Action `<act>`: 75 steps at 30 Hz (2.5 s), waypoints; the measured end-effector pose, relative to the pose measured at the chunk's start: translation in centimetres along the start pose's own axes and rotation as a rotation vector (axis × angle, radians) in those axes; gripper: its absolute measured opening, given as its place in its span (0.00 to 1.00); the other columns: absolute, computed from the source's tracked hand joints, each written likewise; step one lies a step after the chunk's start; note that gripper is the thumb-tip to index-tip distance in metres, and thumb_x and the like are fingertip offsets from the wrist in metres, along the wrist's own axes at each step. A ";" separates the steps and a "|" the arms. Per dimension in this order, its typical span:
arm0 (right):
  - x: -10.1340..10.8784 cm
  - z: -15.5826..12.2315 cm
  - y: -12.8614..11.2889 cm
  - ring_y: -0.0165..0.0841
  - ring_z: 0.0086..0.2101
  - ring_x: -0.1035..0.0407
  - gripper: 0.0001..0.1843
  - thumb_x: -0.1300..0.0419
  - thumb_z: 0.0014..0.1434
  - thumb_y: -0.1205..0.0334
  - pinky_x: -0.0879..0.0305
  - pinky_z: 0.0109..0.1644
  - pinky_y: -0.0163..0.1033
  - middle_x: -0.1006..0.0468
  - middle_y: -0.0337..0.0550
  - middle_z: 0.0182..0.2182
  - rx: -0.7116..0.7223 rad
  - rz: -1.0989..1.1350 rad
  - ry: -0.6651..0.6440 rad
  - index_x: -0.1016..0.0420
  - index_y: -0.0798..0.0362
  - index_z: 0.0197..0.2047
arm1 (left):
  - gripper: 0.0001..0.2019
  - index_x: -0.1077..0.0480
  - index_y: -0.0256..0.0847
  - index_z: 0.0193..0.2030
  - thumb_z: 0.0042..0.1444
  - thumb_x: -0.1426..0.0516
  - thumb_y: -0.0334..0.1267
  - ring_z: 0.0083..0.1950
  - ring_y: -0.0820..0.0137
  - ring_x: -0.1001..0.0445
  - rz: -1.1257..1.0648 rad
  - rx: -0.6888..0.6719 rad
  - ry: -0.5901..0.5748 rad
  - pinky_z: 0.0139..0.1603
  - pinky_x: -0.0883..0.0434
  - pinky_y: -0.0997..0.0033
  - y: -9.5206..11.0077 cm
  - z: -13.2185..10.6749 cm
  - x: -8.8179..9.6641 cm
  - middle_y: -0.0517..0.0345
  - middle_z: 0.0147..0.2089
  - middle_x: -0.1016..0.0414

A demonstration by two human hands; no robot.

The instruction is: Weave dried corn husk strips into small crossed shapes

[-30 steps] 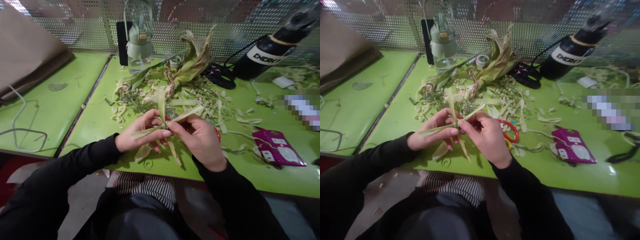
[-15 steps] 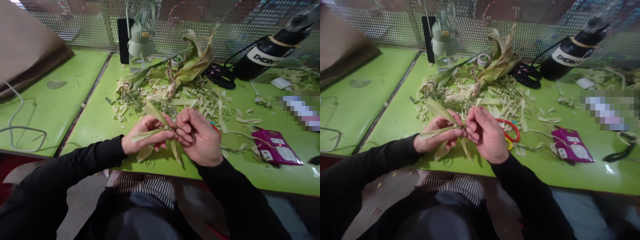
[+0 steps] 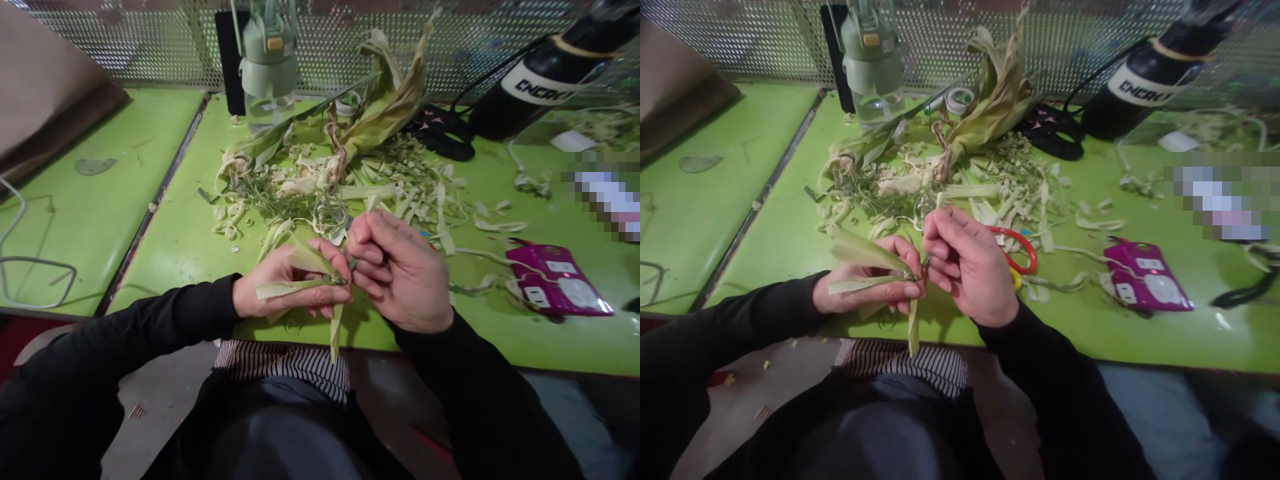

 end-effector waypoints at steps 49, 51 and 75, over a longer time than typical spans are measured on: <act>-2.9 -3.8 -3.0 0.27 0.22 0.33 0.11 0.50 0.70 0.66 0.42 0.27 0.34 0.28 0.35 0.22 0.739 -1.334 -0.048 0.30 0.53 0.37 | 0.10 0.28 0.36 0.47 0.63 0.39 0.40 0.38 0.77 0.22 0.553 -0.403 0.140 0.42 0.24 0.79 3.9 -0.4 2.9 0.56 0.40 0.22; -2.8 -4.1 -3.2 0.25 0.21 0.34 0.10 0.50 0.71 0.67 0.43 0.26 0.33 0.28 0.33 0.22 0.736 -1.292 -0.101 0.30 0.53 0.38 | 0.10 0.27 0.36 0.47 0.63 0.39 0.40 0.36 0.77 0.22 0.613 -0.410 0.140 0.40 0.24 0.80 4.2 -0.6 2.7 0.56 0.39 0.21; -0.4 -1.1 -0.6 0.31 0.27 0.30 0.15 0.50 0.70 0.53 0.40 0.32 0.37 0.24 0.39 0.27 0.264 -0.933 -0.128 0.30 0.52 0.36 | 0.13 0.25 0.41 0.54 0.64 0.41 0.36 0.48 0.70 0.20 0.926 -0.579 0.090 0.51 0.24 0.71 5.0 -0.1 3.2 0.52 0.48 0.18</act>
Point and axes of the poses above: each hand's wrist, its own z-axis towards the middle knuckle, its own x-axis out of the back of the hand, y = z × x, the point moved 7 cm from there along z, towards the middle knuckle
